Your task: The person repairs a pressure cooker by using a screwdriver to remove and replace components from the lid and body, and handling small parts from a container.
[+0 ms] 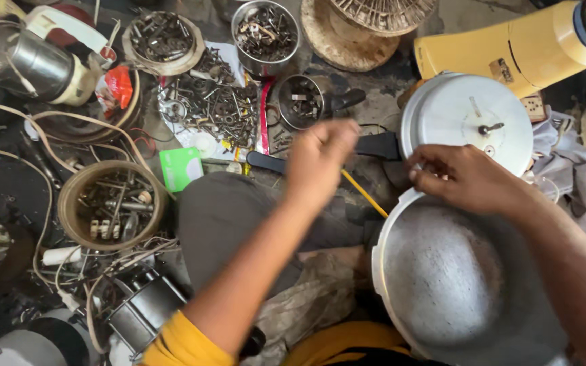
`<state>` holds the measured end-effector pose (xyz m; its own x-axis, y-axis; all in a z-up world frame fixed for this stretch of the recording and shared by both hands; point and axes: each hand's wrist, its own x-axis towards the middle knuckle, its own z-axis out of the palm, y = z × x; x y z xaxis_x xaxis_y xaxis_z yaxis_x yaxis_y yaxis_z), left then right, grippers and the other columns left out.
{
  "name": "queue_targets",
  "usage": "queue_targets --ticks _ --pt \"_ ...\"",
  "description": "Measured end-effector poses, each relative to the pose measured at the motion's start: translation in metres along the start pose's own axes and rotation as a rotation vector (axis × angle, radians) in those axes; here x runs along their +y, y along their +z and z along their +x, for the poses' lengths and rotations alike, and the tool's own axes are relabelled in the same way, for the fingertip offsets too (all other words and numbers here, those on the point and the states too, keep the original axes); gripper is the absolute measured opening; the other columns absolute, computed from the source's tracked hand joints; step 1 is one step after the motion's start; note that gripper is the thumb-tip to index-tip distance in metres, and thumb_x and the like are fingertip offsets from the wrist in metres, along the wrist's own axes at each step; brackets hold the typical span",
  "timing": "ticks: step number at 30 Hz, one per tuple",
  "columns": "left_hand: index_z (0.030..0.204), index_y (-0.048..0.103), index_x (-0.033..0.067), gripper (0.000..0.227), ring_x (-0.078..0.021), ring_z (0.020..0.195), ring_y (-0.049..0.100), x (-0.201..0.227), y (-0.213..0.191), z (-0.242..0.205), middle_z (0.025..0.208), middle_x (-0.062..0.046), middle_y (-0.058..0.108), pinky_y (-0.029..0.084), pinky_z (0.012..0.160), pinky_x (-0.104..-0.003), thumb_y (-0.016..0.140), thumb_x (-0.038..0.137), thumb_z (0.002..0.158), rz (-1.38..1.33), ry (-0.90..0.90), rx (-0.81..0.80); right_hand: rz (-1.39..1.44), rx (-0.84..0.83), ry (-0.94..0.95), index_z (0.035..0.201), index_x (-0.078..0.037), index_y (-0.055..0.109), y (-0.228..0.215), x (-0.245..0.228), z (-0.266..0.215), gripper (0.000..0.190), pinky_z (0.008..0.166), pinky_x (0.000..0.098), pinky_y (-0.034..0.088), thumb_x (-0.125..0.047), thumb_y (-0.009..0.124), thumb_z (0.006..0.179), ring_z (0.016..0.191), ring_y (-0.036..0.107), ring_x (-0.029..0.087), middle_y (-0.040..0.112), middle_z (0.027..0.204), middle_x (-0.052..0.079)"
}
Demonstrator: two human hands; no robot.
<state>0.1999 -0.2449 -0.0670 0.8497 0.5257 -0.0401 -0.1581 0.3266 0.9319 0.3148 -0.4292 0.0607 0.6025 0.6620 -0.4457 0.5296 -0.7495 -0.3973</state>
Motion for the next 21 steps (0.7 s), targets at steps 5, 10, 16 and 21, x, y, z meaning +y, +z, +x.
queue_targets --ticks 5,10,16,21 --pt "0.110 0.074 0.0063 0.023 -0.0112 0.086 0.076 -0.016 -0.037 0.056 0.098 -0.003 0.079 0.062 0.078 -0.028 0.072 0.007 0.088 0.314 0.037 -0.129 0.008 -0.022 0.072 0.134 -0.017 0.061 0.002 0.001 0.001 0.048 0.065 0.0375 0.055 -0.032 0.071 0.089 0.063 0.067 0.019 0.075 0.070 0.009" --pt "0.103 0.065 0.0033 0.028 -0.0162 0.084 0.072 -0.038 0.051 0.023 0.091 -0.006 0.074 0.059 0.074 -0.030 0.083 0.008 0.082 0.232 0.109 -0.247 -0.041 0.158 0.026 0.124 -0.016 0.066 0.000 -0.009 -0.019 0.033 0.069 0.0392 0.057 -0.031 0.064 0.095 0.071 0.073 0.021 0.076 0.081 0.009" --pt "0.109 0.058 -0.0021 0.032 -0.0147 0.080 0.066 -0.066 0.116 -0.036 0.091 -0.009 0.070 0.055 0.070 -0.029 0.080 0.008 0.088 -0.197 -0.244 -0.190 -0.074 0.299 0.145 0.107 -0.011 0.072 -0.004 0.006 -0.052 0.024 0.072 0.0438 0.056 -0.030 0.062 0.098 0.077 0.072 0.031 0.074 0.083 0.016" --pt "0.118 0.061 0.0024 0.025 -0.0138 0.087 0.071 -0.082 0.083 -0.051 0.100 -0.009 0.074 0.058 0.077 -0.027 0.068 0.018 0.100 -0.167 -0.252 -0.154 -0.017 0.298 -0.053 0.102 -0.010 0.073 0.003 0.036 -0.031 0.024 0.072 0.0423 0.056 -0.030 0.063 0.096 0.076 0.072 0.031 0.073 0.083 0.015"
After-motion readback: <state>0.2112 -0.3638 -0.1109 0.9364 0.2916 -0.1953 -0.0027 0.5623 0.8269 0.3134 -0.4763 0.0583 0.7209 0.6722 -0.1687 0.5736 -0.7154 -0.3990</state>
